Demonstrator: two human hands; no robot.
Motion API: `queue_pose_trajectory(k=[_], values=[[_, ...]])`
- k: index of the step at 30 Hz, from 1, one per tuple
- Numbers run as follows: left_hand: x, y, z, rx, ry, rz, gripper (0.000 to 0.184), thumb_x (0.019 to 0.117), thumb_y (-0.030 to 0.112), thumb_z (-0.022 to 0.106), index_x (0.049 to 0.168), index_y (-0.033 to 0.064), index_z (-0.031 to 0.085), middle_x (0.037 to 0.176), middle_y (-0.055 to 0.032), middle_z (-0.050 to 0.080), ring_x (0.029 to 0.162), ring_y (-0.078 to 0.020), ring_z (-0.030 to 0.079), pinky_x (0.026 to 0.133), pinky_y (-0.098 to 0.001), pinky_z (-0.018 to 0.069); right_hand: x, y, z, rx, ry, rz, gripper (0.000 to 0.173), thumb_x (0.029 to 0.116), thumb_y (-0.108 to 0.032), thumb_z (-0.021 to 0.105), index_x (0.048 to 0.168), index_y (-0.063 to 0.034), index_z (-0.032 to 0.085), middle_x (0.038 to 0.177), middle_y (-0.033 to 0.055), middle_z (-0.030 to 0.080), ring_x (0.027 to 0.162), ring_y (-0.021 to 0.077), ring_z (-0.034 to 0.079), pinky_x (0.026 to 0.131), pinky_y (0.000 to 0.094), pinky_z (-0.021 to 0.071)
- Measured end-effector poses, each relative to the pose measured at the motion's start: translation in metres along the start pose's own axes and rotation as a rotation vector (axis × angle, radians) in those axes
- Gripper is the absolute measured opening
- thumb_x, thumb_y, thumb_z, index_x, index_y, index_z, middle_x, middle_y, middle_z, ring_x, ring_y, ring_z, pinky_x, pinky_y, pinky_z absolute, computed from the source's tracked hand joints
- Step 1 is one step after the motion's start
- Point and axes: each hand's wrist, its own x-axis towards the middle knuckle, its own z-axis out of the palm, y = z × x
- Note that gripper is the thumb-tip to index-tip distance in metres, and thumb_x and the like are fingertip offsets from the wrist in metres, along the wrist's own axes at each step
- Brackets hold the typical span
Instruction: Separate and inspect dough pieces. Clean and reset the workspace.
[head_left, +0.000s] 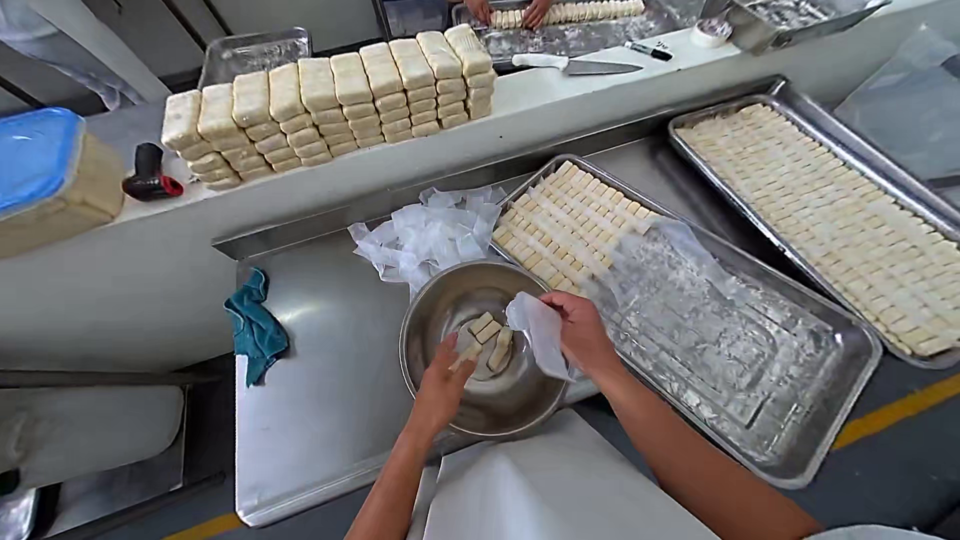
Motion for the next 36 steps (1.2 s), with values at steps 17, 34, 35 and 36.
queue_pose_trajectory(k=[17,34,35,36], values=[[0.134,0.095,-0.125,0.173,0.324,0.369,0.044,0.1068,0.012,0.047,0.148,-0.0023,0.041,0.128,-0.0255,0.061,0.106,-0.0315,0.068,0.092,-0.0523,0.0574,-0.057,0.026,-0.011,-0.026,-0.206,0.305,0.033,0.1009,-0.025,0.064,0.125,-0.0030,0.067,0.124,0.0114,0.068,0.114,0.0189,0.066,0.101,0.0362,0.0532],[0.111,0.103,0.091,0.479,0.091,0.338,0.041,0.1003,0.017,0.058,0.138,0.0000,0.059,0.135,-0.0185,0.063,0.127,-0.0281,0.061,0.107,-0.0463,0.0504,0.132,0.174,-0.203,-0.460,-0.067,0.260,0.040,0.1012,-0.025,0.064,0.133,-0.0008,0.063,0.136,0.0239,0.060,0.127,0.0390,0.058,0.107,0.0574,0.0462],[0.115,0.106,0.106,0.521,0.067,0.305,0.043,0.1006,0.019,0.058,0.140,0.0016,0.058,0.138,-0.0183,0.062,0.129,-0.0288,0.059,0.109,-0.0469,0.0482,0.153,0.182,-0.210,-0.494,-0.084,0.231,0.042,0.1010,-0.024,0.064,0.135,-0.0005,0.061,0.138,0.0241,0.058,0.129,0.0393,0.057,0.109,0.0572,0.0448],[0.119,0.109,0.119,0.562,0.046,0.270,0.045,0.1007,0.020,0.059,0.142,0.0028,0.057,0.140,-0.0183,0.060,0.131,-0.0298,0.057,0.111,-0.0476,0.0461,0.175,0.191,-0.215,-0.517,-0.090,0.204,0.043,0.1004,-0.023,0.065,0.136,0.0005,0.060,0.140,0.0246,0.057,0.131,0.0396,0.055,0.110,0.0571,0.0438]])
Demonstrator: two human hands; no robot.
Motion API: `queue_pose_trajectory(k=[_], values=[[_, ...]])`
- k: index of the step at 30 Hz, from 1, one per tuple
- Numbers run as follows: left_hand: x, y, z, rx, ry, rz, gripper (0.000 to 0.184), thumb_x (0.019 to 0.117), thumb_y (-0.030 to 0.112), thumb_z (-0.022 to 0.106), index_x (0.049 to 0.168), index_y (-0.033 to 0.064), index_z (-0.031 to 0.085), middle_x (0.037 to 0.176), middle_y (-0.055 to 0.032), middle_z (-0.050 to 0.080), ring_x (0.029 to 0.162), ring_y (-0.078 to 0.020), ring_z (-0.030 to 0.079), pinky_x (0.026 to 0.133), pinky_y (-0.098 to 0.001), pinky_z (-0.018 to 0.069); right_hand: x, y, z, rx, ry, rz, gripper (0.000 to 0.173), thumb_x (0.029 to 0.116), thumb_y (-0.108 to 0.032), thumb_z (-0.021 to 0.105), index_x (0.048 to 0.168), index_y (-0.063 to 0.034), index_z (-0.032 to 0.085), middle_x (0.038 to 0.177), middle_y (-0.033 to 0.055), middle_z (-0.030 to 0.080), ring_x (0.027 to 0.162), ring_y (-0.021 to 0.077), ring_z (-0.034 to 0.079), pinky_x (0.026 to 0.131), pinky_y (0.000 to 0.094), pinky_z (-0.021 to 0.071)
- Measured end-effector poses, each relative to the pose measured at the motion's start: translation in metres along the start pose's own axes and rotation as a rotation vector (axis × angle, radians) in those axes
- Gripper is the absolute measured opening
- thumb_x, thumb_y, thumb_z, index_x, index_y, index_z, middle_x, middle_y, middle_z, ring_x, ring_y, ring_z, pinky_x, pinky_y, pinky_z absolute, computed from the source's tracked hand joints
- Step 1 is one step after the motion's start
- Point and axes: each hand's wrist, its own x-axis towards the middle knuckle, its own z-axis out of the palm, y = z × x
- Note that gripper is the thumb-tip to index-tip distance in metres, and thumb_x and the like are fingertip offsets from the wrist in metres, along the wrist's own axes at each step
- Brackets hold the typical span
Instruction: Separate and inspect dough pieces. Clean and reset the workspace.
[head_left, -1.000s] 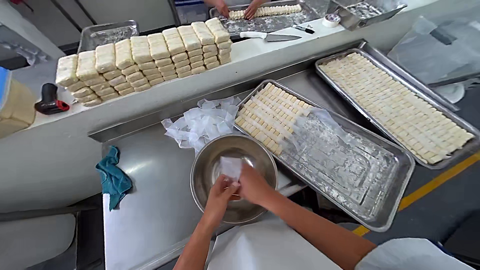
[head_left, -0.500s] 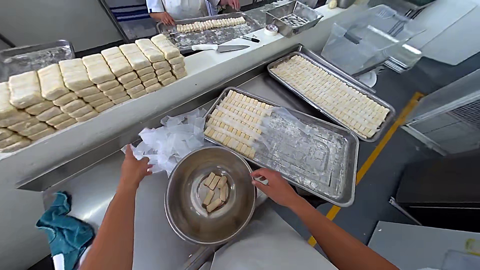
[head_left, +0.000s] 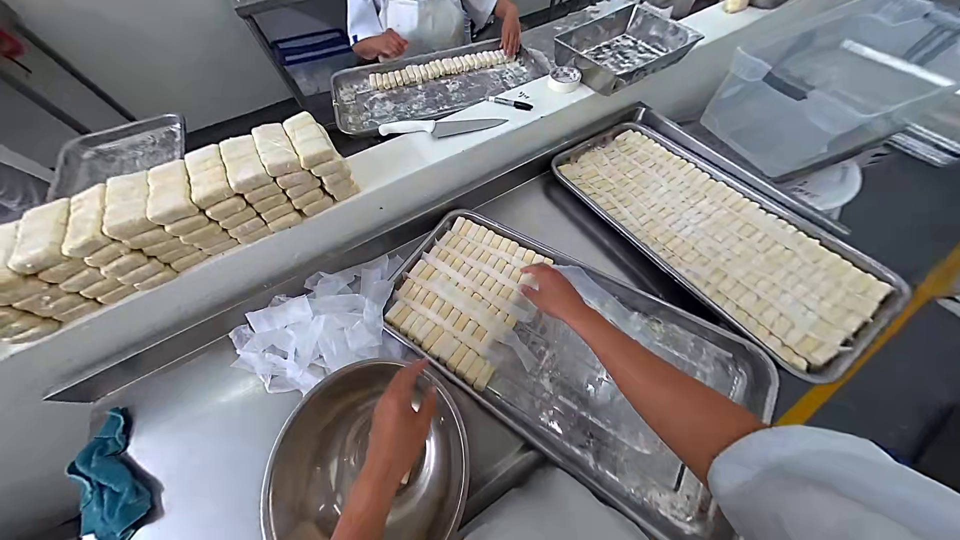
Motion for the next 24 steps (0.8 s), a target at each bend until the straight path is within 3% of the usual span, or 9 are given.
queue_pose_trajectory(k=[5,9,12,14,16,18,21,22,24], values=[[0.012,0.020,0.029,0.004,-0.021,-0.147,0.051,0.1000,0.024,0.060,0.146,0.0046,0.053,0.146,-0.0190,0.054,0.135,-0.0312,0.053,0.112,-0.0468,0.0441,0.067,0.036,0.007,-0.087,0.024,0.007,0.051,0.0965,-0.022,0.069,0.138,0.0046,0.057,0.140,0.0296,0.054,0.133,0.0468,0.050,0.109,0.0632,0.0402],[0.012,0.018,0.021,-0.115,0.131,-0.221,0.051,0.0990,0.021,0.061,0.146,0.0028,0.051,0.140,-0.0197,0.058,0.125,-0.0281,0.061,0.104,-0.0433,0.0522,0.052,0.043,-0.009,-0.021,0.127,-0.017,0.044,0.0979,-0.025,0.068,0.133,0.0004,0.062,0.139,0.0251,0.058,0.131,0.0436,0.054,0.107,0.0633,0.0428],[0.016,0.023,0.017,-0.190,0.169,-0.223,0.049,0.0983,0.020,0.061,0.143,0.0017,0.053,0.138,-0.0176,0.060,0.123,-0.0247,0.063,0.104,-0.0411,0.0528,0.043,0.066,-0.036,-0.006,0.199,0.050,0.046,0.0990,-0.028,0.066,0.134,0.0019,0.061,0.137,0.0287,0.057,0.128,0.0484,0.054,0.104,0.0679,0.0423],[0.024,0.029,0.025,-0.229,0.099,-0.260,0.052,0.0987,0.020,0.062,0.146,0.0024,0.051,0.141,-0.0174,0.058,0.126,-0.0247,0.061,0.105,-0.0412,0.0517,0.043,0.088,-0.042,-0.077,0.143,0.165,0.051,0.1016,-0.038,0.062,0.134,0.0022,0.061,0.128,0.0308,0.061,0.119,0.0509,0.058,0.096,0.0699,0.0456],[0.030,0.037,0.044,-0.266,0.019,-0.314,0.059,0.0979,0.020,0.065,0.150,0.0020,0.045,0.145,-0.0194,0.054,0.129,-0.0263,0.059,0.107,-0.0413,0.0507,0.041,0.107,-0.036,-0.200,0.059,0.229,0.051,0.1053,-0.044,0.054,0.123,0.0028,0.063,0.113,0.0301,0.066,0.105,0.0507,0.065,0.084,0.0699,0.0500],[0.026,0.050,0.068,-0.356,-0.023,-0.381,0.073,0.0960,0.020,0.068,0.156,0.0011,0.032,0.153,-0.0236,0.043,0.136,-0.0301,0.052,0.110,-0.0423,0.0486,0.034,0.118,-0.033,-0.285,0.048,0.231,0.049,0.1064,-0.043,0.052,0.113,0.0044,0.063,0.105,0.0292,0.067,0.097,0.0498,0.067,0.076,0.0687,0.0512],[0.004,0.059,0.103,-0.496,-0.017,-0.492,0.100,0.0933,0.029,0.071,0.163,0.0009,0.004,0.167,-0.0273,0.008,0.154,-0.0360,0.021,0.121,-0.0483,0.0318,0.020,0.123,-0.040,-0.289,0.064,0.226,0.048,0.1063,-0.041,0.054,0.109,0.0070,0.063,0.106,0.0303,0.066,0.100,0.0503,0.066,0.077,0.0678,0.0510],[0.000,0.057,0.112,-0.523,0.007,-0.529,0.104,0.0926,0.031,0.071,0.163,0.0008,0.000,0.168,-0.0272,0.004,0.155,-0.0366,0.016,0.123,-0.0496,0.0280,0.015,0.127,-0.043,-0.282,0.070,0.236,0.048,0.1062,-0.040,0.054,0.109,0.0072,0.063,0.108,0.0304,0.066,0.101,0.0502,0.066,0.078,0.0677,0.0509],[0.001,0.051,0.123,-0.607,0.058,-0.625,0.102,0.0954,0.031,0.068,0.162,0.0009,-0.003,0.167,-0.0272,0.008,0.155,-0.0362,0.018,0.123,-0.0494,0.0259,0.002,0.139,-0.045,-0.274,0.076,0.272,0.049,0.1058,-0.041,0.055,0.108,0.0066,0.064,0.106,0.0298,0.066,0.100,0.0493,0.067,0.078,0.0676,0.0510]])
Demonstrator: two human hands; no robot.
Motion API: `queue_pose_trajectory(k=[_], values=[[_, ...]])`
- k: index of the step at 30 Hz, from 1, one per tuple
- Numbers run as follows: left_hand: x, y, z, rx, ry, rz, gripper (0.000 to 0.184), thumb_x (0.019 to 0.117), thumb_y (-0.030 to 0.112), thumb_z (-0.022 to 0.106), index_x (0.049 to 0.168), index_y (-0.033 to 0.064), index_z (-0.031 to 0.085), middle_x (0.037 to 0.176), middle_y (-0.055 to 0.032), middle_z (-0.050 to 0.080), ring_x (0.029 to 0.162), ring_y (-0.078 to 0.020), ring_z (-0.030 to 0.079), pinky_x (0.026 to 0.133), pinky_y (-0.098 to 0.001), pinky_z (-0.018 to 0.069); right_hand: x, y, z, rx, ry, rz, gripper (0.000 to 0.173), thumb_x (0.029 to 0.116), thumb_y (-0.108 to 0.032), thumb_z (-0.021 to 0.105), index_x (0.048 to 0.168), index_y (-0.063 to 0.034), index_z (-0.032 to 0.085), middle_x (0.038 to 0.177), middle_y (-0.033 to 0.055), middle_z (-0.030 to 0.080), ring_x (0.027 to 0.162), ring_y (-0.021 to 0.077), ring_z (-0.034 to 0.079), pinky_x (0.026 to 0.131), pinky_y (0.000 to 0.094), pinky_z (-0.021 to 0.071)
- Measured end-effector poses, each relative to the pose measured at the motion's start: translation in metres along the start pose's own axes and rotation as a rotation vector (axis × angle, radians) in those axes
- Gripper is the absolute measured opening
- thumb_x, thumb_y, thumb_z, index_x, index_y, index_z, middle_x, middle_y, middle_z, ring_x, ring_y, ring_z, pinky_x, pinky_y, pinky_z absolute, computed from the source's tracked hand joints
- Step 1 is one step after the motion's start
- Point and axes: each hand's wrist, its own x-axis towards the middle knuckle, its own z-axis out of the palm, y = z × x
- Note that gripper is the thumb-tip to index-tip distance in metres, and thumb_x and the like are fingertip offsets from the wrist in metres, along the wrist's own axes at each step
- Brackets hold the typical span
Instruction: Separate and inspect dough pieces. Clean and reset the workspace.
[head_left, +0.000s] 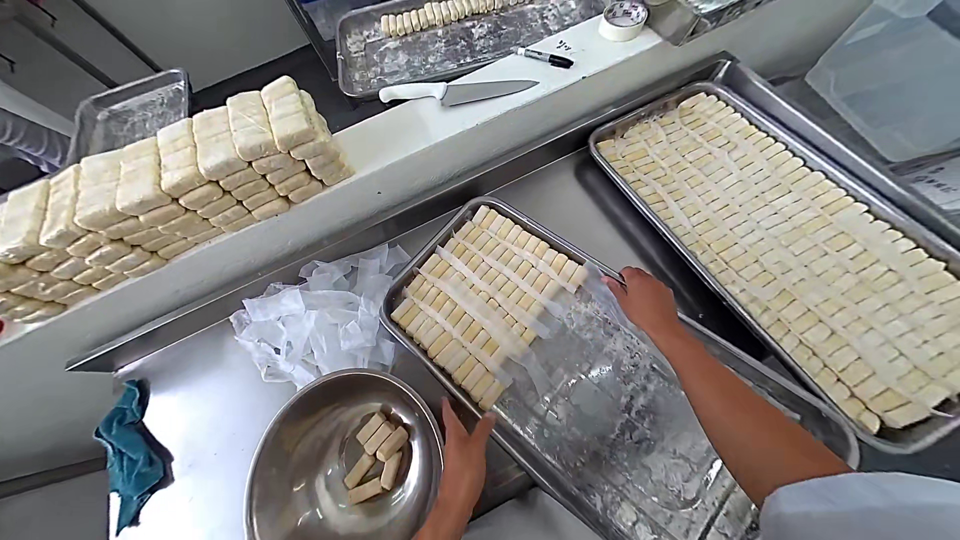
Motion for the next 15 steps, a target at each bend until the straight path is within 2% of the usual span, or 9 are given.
queue_pose_trajectory(k=[2,4,5,6,8,11,13,15], values=[[0.018,0.000,0.007,-0.145,0.068,-0.061,0.086,0.1025,0.027,0.059,0.162,0.0009,0.003,0.164,-0.0282,0.021,0.149,-0.0369,0.031,0.119,-0.0514,0.0340,-0.005,0.013,-0.001,0.029,0.000,0.044,0.052,0.1046,-0.045,0.055,0.105,0.0055,0.065,0.102,0.0293,0.067,0.095,0.0489,0.067,0.075,0.0682,0.0503],[0.041,0.007,0.019,-0.236,0.183,-0.079,0.062,0.1089,0.028,0.048,0.158,-0.0004,0.024,0.152,-0.0275,0.041,0.135,-0.0352,0.049,0.108,-0.0512,0.0445,0.000,0.016,-0.003,0.079,-0.020,0.078,0.056,0.1036,-0.051,0.054,0.110,0.0039,0.065,0.108,0.0287,0.066,0.098,0.0484,0.066,0.079,0.0686,0.0495],[0.051,0.010,0.027,-0.258,0.258,-0.084,0.052,0.1108,0.030,0.044,0.151,-0.0027,0.035,0.143,-0.0276,0.049,0.126,-0.0344,0.054,0.102,-0.0508,0.0473,0.004,0.014,-0.005,0.109,-0.034,0.086,0.058,0.1034,-0.052,0.054,0.115,0.0036,0.065,0.113,0.0289,0.065,0.102,0.0486,0.065,0.083,0.0693,0.0491],[0.059,0.011,0.033,-0.284,0.318,-0.092,0.049,0.1120,0.031,0.039,0.146,-0.0042,0.041,0.138,-0.0278,0.051,0.123,-0.0342,0.055,0.101,-0.0513,0.0469,0.009,0.011,-0.005,0.138,-0.043,0.096,0.058,0.1037,-0.052,0.053,0.117,0.0035,0.065,0.112,0.0294,0.065,0.104,0.0485,0.065,0.085,0.0697,0.0485],[0.068,0.007,0.045,-0.342,0.411,-0.103,0.052,0.1126,0.036,0.034,0.142,-0.0047,0.044,0.137,-0.0280,0.052,0.125,-0.0346,0.054,0.104,-0.0522,0.0455,0.014,0.010,-0.006,0.187,-0.064,0.149,0.061,0.1047,-0.054,0.049,0.111,0.0041,0.066,0.102,0.0306,0.067,0.100,0.0497,0.065,0.082,0.0702,0.0475],[0.061,0.006,0.048,-0.418,0.430,-0.086,0.059,0.1118,0.044,0.031,0.142,-0.0031,0.049,0.137,-0.0259,0.056,0.125,-0.0325,0.057,0.104,-0.0517,0.0468,-0.003,0.020,-0.014,0.270,-0.077,0.251,0.069,0.1037,-0.060,0.046,0.101,0.0054,0.067,0.100,0.0313,0.065,0.099,0.0497,0.063,0.081,0.0707,0.0452],[0.048,0.016,0.048,-0.467,0.413,-0.055,0.057,0.1117,0.043,0.032,0.136,-0.0032,0.055,0.125,-0.0231,0.062,0.113,-0.0278,0.064,0.096,-0.0469,0.0531,-0.023,0.026,-0.035,0.268,-0.052,0.285,0.068,0.1026,-0.061,0.048,0.100,0.0044,0.068,0.097,0.0308,0.065,0.096,0.0501,0.063,0.078,0.0716,0.0454],[0.026,0.014,0.050,-0.505,0.382,-0.052,0.056,0.1117,0.043,0.031,0.131,-0.0021,0.058,0.115,-0.0197,0.066,0.104,-0.0233,0.067,0.089,-0.0428,0.0572,-0.047,0.035,-0.055,0.279,-0.012,0.304,0.065,0.1017,-0.059,0.053,0.096,0.0045,0.069,0.090,0.0296,0.064,0.087,0.0482,0.062,0.073,0.0708,0.0443]])
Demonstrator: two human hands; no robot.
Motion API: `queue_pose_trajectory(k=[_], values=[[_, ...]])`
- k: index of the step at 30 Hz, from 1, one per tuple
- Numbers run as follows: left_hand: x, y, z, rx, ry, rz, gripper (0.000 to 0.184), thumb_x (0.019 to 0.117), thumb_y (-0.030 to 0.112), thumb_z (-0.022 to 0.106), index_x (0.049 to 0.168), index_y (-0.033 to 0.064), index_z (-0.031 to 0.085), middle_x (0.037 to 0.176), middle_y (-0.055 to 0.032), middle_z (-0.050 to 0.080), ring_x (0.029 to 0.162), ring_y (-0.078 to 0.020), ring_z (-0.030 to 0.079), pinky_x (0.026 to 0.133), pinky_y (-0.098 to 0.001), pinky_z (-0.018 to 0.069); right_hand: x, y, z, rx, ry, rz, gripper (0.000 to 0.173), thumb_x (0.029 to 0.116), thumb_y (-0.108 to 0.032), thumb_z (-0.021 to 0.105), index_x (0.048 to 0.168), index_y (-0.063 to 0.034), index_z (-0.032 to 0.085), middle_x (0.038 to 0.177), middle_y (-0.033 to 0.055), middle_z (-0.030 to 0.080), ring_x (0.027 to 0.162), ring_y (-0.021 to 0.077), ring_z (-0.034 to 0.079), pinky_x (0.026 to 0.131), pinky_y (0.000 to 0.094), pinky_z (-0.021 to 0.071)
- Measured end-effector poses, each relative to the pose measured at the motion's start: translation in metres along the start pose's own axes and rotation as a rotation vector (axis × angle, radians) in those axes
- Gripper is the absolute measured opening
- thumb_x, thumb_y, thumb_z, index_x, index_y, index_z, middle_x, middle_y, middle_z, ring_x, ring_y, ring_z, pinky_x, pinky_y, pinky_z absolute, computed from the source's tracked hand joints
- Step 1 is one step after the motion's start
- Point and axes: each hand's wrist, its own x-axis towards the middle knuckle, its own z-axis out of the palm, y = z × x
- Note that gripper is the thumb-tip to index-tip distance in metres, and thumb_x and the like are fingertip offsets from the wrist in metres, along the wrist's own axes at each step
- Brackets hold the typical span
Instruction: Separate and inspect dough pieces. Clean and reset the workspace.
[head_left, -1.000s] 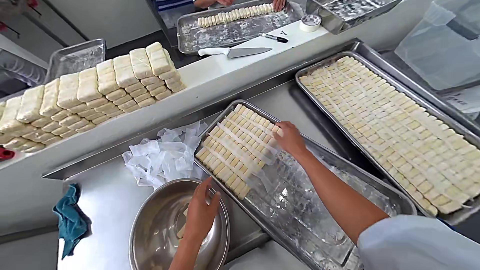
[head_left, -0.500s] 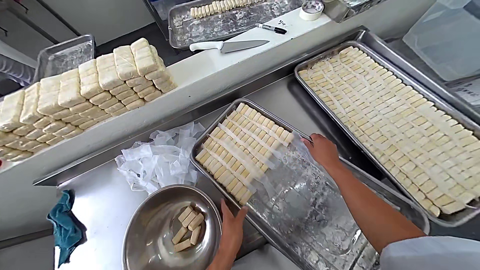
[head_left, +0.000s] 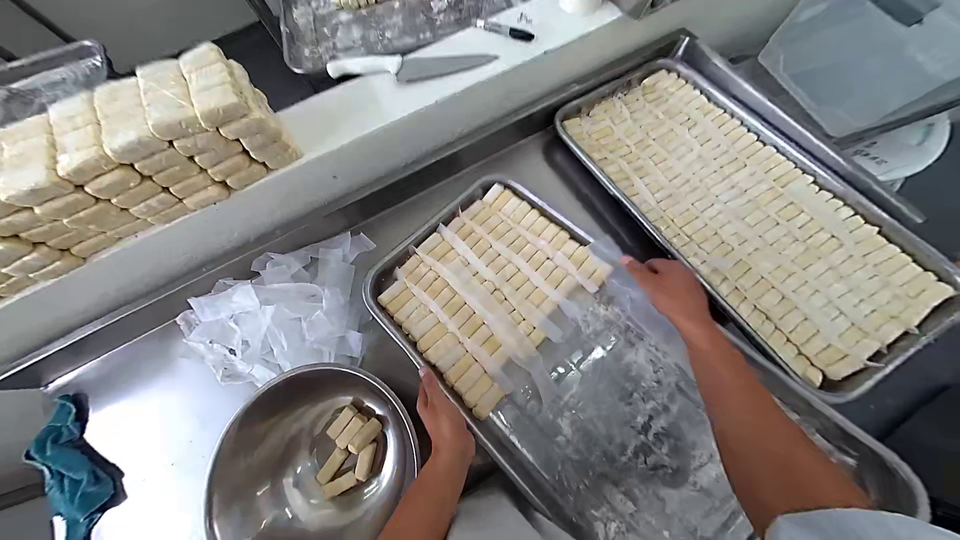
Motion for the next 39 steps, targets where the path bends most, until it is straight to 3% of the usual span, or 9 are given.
queue_pose_trajectory(k=[3,6,12,17,20,25,29,33,39], values=[[-0.003,-0.016,0.001,0.024,-0.067,-0.004,0.058,0.1116,0.044,0.029,0.131,-0.0024,0.058,0.115,-0.0192,0.066,0.104,-0.0221,0.067,0.090,-0.0415,0.0575,-0.012,0.014,-0.011,0.056,0.065,0.007,0.062,0.1014,-0.056,0.056,0.087,0.0035,0.064,0.077,0.0234,0.058,0.074,0.0402,0.057,0.065,0.0634,0.0415],[0.014,-0.044,0.001,0.151,-0.107,-0.050,0.063,0.1111,0.047,0.026,0.140,-0.0026,0.053,0.131,-0.0232,0.060,0.119,-0.0266,0.061,0.101,-0.0459,0.0509,-0.006,0.041,0.023,0.011,0.067,0.086,0.067,0.0998,-0.062,0.054,0.094,0.0039,0.067,0.086,0.0290,0.063,0.084,0.0478,0.062,0.070,0.0705,0.0445],[0.021,-0.038,0.006,0.186,-0.091,-0.045,0.062,0.1108,0.047,0.030,0.140,-0.0022,0.053,0.136,-0.0238,0.058,0.126,-0.0291,0.056,0.106,-0.0486,0.0462,0.005,0.043,0.035,-0.008,0.067,0.119,0.069,0.0974,-0.066,0.055,0.095,0.0022,0.068,0.089,0.0288,0.065,0.088,0.0483,0.063,0.071,0.0696,0.0449],[0.021,-0.020,-0.013,0.193,-0.192,-0.153,0.050,0.1118,0.038,0.037,0.141,-0.0009,0.045,0.123,-0.0236,0.058,0.106,-0.0299,0.062,0.087,-0.0455,0.0536,-0.003,0.037,0.032,0.066,0.165,-0.102,0.056,0.1026,-0.046,0.059,0.128,0.0041,0.062,0.118,0.0311,0.063,0.110,0.0489,0.061,0.093,0.0684,0.0470],[0.007,0.008,-0.039,0.173,-0.327,-0.191,0.049,0.1093,0.020,0.047,0.151,-0.0016,0.034,0.138,-0.0255,0.053,0.117,-0.0309,0.062,0.094,-0.0447,0.0547,-0.029,-0.012,0.044,0.208,0.205,-0.359,0.045,0.1030,-0.028,0.061,0.131,0.0077,0.060,0.130,0.0316,0.059,0.122,0.0452,0.059,0.104,0.0600,0.0472],[0.002,0.015,-0.047,0.256,-0.419,-0.181,0.059,0.1053,0.011,0.052,0.157,0.0006,0.025,0.143,-0.0266,0.051,0.127,-0.0347,0.057,0.101,-0.0491,0.0510,-0.087,-0.147,0.128,0.159,-0.205,-0.827,0.038,0.1032,-0.031,0.059,0.126,-0.0018,0.068,0.137,0.0170,0.062,0.132,0.0315,0.056,0.111,0.0512,0.0444],[0.027,0.002,-0.026,0.297,-0.365,-0.139,0.044,0.1071,0.012,0.051,0.147,-0.0022,0.039,0.128,-0.0278,0.058,0.109,-0.0346,0.064,0.089,-0.0482,0.0565,-0.079,-0.223,0.206,-0.079,-0.424,-1.078,0.044,0.1064,-0.033,0.054,0.130,0.0025,0.064,0.138,0.0207,0.061,0.133,0.0347,0.055,0.115,0.0506,0.0399],[0.049,-0.020,-0.024,0.304,-0.350,-0.029,0.035,0.1068,0.012,0.052,0.136,-0.0067,0.047,0.117,-0.0262,0.061,0.096,-0.0318,0.067,0.081,-0.0462,0.0588,-0.062,-0.246,0.240,-0.399,-0.438,-1.094,0.069,0.1022,-0.060,0.048,0.114,0.0043,0.068,0.124,0.0231,0.065,0.124,0.0375,0.058,0.112,0.0561,0.0364],[0.051,-0.030,-0.030,0.257,-0.349,0.012,0.030,0.1029,0.012,0.060,0.126,-0.0063,0.055,0.104,-0.0208,0.065,0.088,-0.0265,0.067,0.078,-0.0418,0.0587,-0.056,-0.245,0.243,-0.477,-0.426,-1.171,0.072,0.1017,-0.067,0.041,0.108,-0.0003,0.069,0.108,0.0177,0.070,0.113,0.0342,0.063,0.107,0.0567,0.0365]])
